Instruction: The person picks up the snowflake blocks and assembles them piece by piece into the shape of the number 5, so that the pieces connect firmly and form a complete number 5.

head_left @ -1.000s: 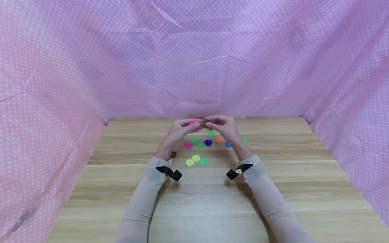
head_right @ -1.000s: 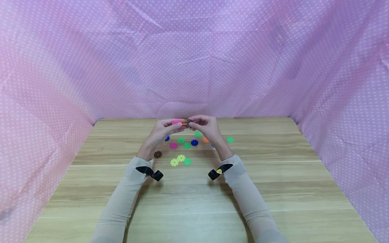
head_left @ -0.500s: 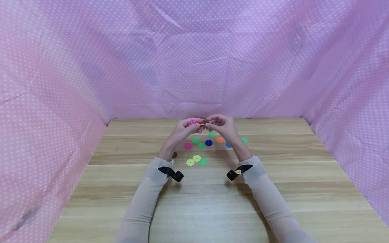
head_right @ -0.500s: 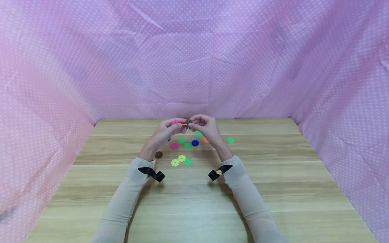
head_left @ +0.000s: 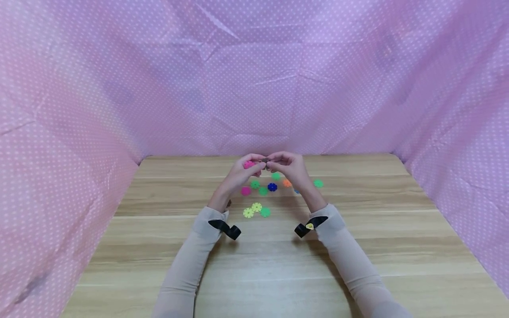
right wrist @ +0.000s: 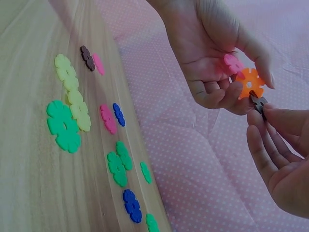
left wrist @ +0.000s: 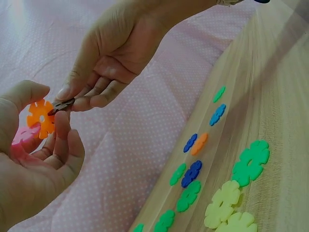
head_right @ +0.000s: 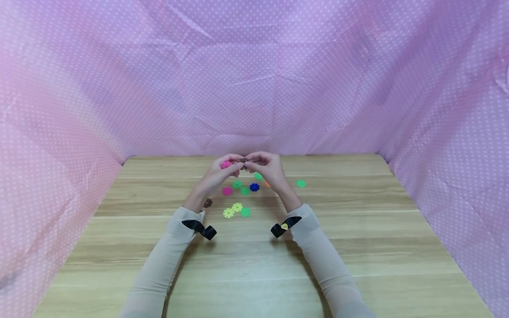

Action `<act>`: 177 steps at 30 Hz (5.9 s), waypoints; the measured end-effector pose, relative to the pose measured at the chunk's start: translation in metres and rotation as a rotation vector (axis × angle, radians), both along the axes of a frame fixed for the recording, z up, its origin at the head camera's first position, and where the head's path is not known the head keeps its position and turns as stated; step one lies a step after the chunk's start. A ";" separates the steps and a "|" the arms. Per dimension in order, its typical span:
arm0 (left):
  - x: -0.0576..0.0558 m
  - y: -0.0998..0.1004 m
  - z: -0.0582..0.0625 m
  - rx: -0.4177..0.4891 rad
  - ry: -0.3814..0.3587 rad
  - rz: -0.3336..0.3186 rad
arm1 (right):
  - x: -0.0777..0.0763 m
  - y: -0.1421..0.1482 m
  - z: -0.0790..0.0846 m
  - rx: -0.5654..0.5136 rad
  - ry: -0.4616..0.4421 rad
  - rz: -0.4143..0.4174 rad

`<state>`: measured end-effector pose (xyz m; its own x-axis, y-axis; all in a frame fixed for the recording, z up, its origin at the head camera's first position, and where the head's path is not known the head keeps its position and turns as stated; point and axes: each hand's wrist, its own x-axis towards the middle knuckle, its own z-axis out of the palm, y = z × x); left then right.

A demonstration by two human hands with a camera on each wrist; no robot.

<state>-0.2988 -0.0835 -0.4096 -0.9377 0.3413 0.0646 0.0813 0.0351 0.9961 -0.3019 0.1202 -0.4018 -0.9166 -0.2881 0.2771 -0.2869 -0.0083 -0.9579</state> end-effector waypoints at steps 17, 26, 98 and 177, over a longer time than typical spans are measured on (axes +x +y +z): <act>0.001 -0.004 0.003 0.028 -0.028 0.117 | -0.002 0.009 0.004 0.128 -0.047 0.084; 0.001 -0.010 0.001 -0.006 -0.016 0.152 | -0.002 0.017 0.001 0.300 -0.080 0.150; -0.004 -0.014 0.002 -0.068 0.047 0.052 | -0.010 0.023 -0.018 0.448 0.000 0.205; 0.004 -0.004 0.000 0.045 0.023 0.029 | -0.010 0.036 0.004 0.310 0.086 0.106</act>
